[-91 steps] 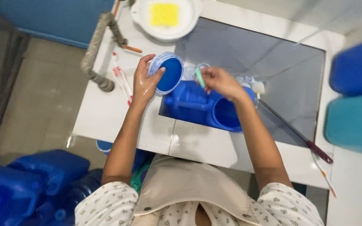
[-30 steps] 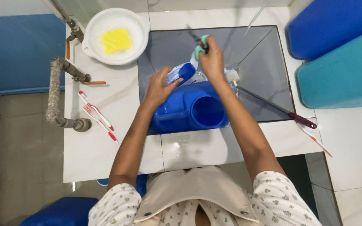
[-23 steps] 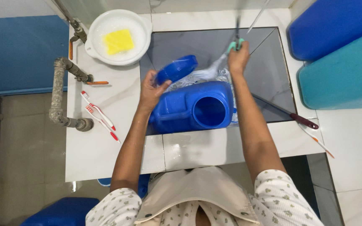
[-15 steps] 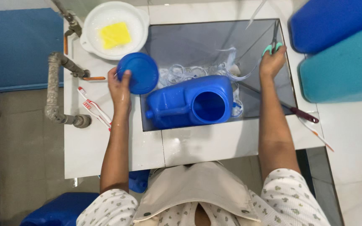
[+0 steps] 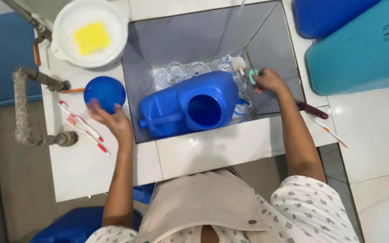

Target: The person cleans a large blue plastic container by rinsing it with water and scrubbing the interior with a yellow sponge. They then rinse the container again and proceed to scrub the blue lid using a toothbrush before rinsing it under the tap.

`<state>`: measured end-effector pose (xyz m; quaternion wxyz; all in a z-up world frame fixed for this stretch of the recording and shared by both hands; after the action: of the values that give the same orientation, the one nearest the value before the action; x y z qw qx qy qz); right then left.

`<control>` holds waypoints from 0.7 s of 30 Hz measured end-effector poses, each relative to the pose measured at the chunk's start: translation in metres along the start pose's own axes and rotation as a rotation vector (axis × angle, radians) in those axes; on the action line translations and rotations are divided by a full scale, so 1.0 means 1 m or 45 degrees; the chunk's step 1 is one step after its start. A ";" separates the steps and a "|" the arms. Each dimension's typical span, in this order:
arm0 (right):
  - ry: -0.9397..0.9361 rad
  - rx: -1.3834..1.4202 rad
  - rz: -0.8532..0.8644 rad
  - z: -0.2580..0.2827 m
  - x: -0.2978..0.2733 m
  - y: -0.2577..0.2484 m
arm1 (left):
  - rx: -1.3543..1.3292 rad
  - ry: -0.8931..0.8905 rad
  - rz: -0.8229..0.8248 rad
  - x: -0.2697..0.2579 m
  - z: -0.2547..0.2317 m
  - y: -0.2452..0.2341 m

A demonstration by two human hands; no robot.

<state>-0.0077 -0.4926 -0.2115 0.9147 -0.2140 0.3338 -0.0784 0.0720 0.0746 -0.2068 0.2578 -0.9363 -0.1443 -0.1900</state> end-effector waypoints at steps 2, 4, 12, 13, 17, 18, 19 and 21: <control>-0.041 -0.141 0.101 -0.007 0.008 -0.002 | -0.275 -0.026 0.615 -0.014 -0.050 0.001; -0.194 -0.365 0.171 -0.003 0.023 -0.005 | 0.118 0.534 1.020 -0.017 -0.086 0.021; -0.217 -1.097 -0.178 -0.032 0.069 -0.040 | 0.301 0.470 0.828 -0.016 -0.107 0.067; -0.250 -1.109 -0.223 -0.034 0.069 -0.050 | 0.193 0.562 0.692 -0.007 -0.111 0.059; -0.581 -0.952 -0.252 -0.005 0.044 -0.082 | 0.187 0.507 0.471 0.031 -0.107 -0.010; -0.651 -0.903 -0.247 0.011 0.030 -0.093 | 0.262 0.470 0.408 0.045 -0.102 -0.031; -0.720 -0.854 -0.242 0.028 0.013 -0.103 | 0.359 0.476 0.266 0.057 -0.097 -0.048; -0.804 -0.855 -0.241 0.059 -0.030 -0.122 | 0.393 0.373 0.169 0.083 -0.084 -0.087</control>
<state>0.0072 -0.5736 -0.0996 0.8404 -0.5410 0.0251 0.0199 0.0897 0.1156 -0.0673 0.4283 -0.8555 -0.0707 -0.2822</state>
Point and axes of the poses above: each hand's wrist, its own x-axis towards the middle knuckle, its own y-axis out of the palm, z = x × y, the point moved 1 cm from there along x, towards the middle knuckle, and after that the axes turned 2 degrees about -x, right-handed, at the moved point
